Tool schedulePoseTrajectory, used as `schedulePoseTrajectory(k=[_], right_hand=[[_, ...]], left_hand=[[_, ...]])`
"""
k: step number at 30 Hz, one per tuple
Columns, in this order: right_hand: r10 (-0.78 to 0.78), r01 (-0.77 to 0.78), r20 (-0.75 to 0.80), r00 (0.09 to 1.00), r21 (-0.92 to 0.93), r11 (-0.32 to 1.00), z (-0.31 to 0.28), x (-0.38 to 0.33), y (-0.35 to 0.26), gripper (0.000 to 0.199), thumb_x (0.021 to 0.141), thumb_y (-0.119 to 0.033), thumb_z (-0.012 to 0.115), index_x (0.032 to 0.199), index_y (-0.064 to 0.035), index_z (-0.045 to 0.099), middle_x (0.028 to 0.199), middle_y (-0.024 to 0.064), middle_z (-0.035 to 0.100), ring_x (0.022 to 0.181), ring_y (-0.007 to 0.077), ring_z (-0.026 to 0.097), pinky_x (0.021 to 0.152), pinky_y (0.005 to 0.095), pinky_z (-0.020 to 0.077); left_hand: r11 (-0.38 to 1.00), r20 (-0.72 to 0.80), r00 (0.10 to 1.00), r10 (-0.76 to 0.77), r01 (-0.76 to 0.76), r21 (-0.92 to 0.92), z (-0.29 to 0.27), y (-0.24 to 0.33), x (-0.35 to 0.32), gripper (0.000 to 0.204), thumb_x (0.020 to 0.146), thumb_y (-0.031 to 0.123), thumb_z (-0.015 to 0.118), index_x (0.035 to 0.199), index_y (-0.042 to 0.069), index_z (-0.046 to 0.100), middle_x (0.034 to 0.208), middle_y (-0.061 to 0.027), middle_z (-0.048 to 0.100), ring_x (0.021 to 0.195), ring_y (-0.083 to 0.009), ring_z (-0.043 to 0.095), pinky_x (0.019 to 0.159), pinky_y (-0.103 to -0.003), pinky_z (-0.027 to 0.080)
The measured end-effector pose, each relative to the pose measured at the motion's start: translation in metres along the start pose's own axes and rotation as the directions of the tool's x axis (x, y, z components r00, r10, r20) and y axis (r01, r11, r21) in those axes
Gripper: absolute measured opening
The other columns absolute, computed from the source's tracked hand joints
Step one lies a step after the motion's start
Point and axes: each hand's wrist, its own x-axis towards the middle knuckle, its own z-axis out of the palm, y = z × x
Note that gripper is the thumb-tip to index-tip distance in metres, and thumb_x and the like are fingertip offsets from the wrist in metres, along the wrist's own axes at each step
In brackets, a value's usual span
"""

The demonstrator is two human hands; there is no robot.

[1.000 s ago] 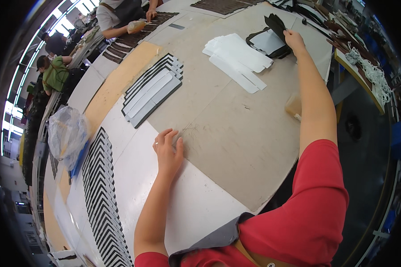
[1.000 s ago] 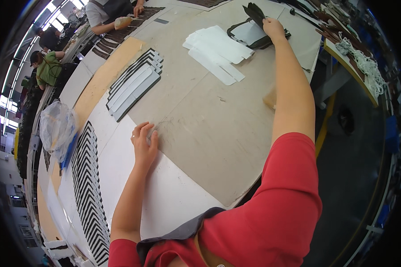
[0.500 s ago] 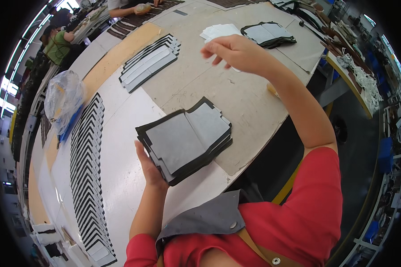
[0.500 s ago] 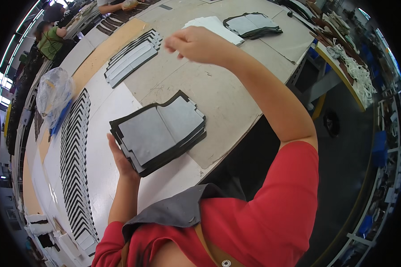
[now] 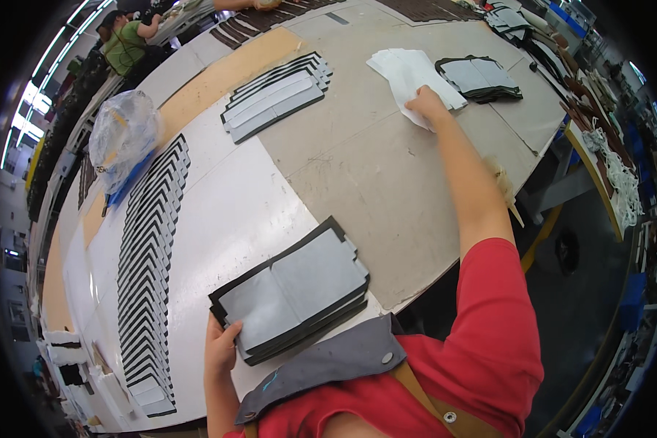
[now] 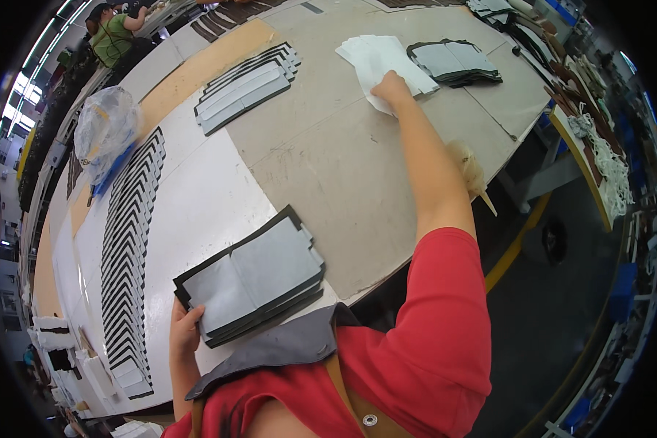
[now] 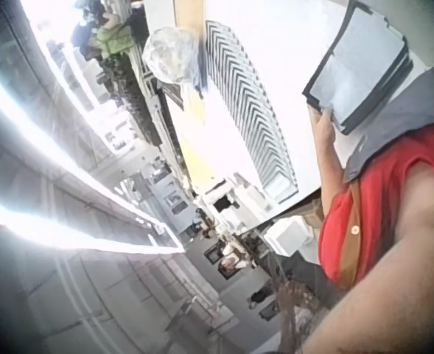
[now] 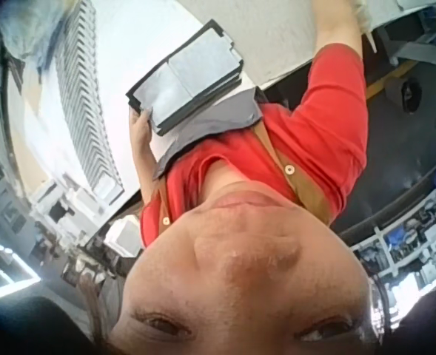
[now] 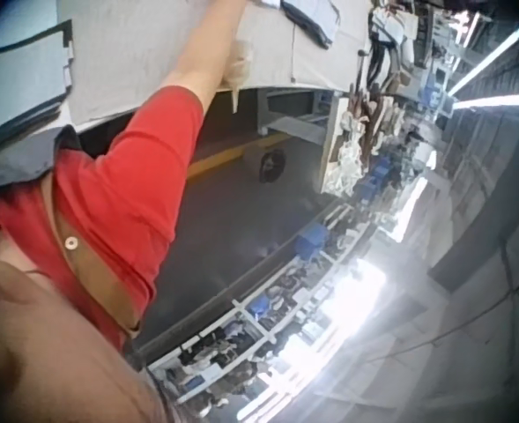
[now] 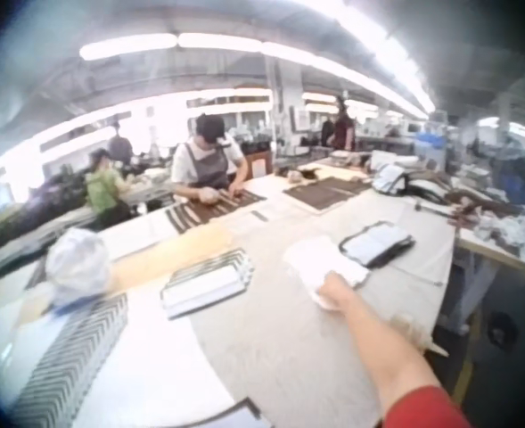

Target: The person applies glue to white rectangular strips using a squeeze bottle and then presses them onto black frames. They repeat this process, stacking the completed assemblies on the table.

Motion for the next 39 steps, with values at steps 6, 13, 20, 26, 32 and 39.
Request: schedulePoseTrajectory(k=[6, 13, 20, 26, 32, 39], right_hand=[[-0.168, 0.128, 0.220, 0.961, 0.185, 0.974, -0.020, -0.027, -0.012, 0.033, 0.076, -0.024, 0.069, 0.092, 0.0053, 0.065, 0.079, 0.0091, 0.063, 0.074, 0.0213, 0.058, 0.067, 0.0339, 0.0464], [-0.501, -0.042, 0.459, 0.734, 0.767, 0.641, -0.076, -0.180, -0.094, 0.042, 0.087, -0.016, 0.060, 0.124, -0.0010, 0.051, 0.081, 0.0003, 0.056, 0.060, 0.0061, 0.047, 0.053, 0.0190, 0.0374], [-0.360, -0.219, 0.748, 0.558, 0.551, 0.805, -0.028, -0.265, -0.087, 0.070, 0.086, -0.010, 0.059, 0.144, -0.0029, 0.021, 0.079, 0.0073, 0.055, 0.053, 0.0083, 0.050, 0.046, 0.0224, 0.0432], [-0.222, -0.208, 0.823, 0.522, 0.375, 0.903, -0.028, -0.276, -0.086, 0.062, 0.086, -0.011, 0.057, 0.142, -0.0038, 0.029, 0.074, 0.0072, 0.058, 0.052, 0.0097, 0.054, 0.045, 0.0240, 0.0449], [-0.430, 0.432, 0.143, 0.892, 0.014, 0.902, -0.029, -0.131, -0.044, 0.034, 0.086, -0.024, 0.057, 0.114, -0.0044, 0.060, 0.090, 0.0138, 0.063, 0.086, 0.0241, 0.061, 0.076, 0.0393, 0.0496], [-0.249, 0.127, -0.132, 0.959, -0.589, 0.798, -0.020, -0.009, -0.017, 0.025, 0.083, -0.017, 0.059, 0.101, -0.0013, 0.064, 0.107, 0.0169, 0.061, 0.103, 0.0325, 0.057, 0.086, 0.0404, 0.0493]], left_hand=[[0.964, -0.121, 0.975, -0.186, 0.205, 0.170, -0.098, -0.002, -0.051, 0.057, 0.079, -0.002, 0.055, 0.133, 0.001, 0.038, 0.122, -0.0113, 0.054, 0.110, -0.0227, 0.053, 0.096, -0.033, 0.040], [0.416, -0.217, 0.958, 0.188, 0.122, 0.901, -0.095, 0.027, -0.067, 0.069, 0.074, 0.004, 0.063, 0.137, 0.002, 0.033, 0.120, -0.0207, 0.049, 0.108, -0.0302, 0.049, 0.093, -0.039, 0.040], [0.235, 0.424, 0.804, 0.417, -0.546, 0.804, 0.073, 0.069, 0.034, 0.037, 0.087, 0.010, 0.057, 0.123, 0.005, 0.051, 0.131, -0.0139, 0.047, 0.122, -0.0324, 0.043, 0.102, -0.042, 0.034], [0.010, 0.778, 0.546, 0.311, -0.821, 0.572, 0.165, 0.022, 0.090, 0.035, 0.088, 0.019, 0.056, 0.120, 0.007, 0.050, 0.133, -0.0089, 0.046, 0.127, -0.0271, 0.040, 0.108, -0.047, 0.027], [-0.024, 0.773, 0.543, 0.329, -0.813, 0.582, 0.177, 0.014, 0.094, 0.031, 0.084, 0.018, 0.059, 0.112, 0.007, 0.053, 0.127, -0.0071, 0.049, 0.122, -0.0240, 0.043, 0.105, -0.045, 0.030], [0.014, 0.769, 0.558, 0.312, -0.812, 0.584, 0.157, 0.018, 0.092, 0.030, 0.084, 0.018, 0.059, 0.112, 0.008, 0.053, 0.129, -0.0046, 0.049, 0.125, -0.0234, 0.041, 0.109, -0.045, 0.025]])
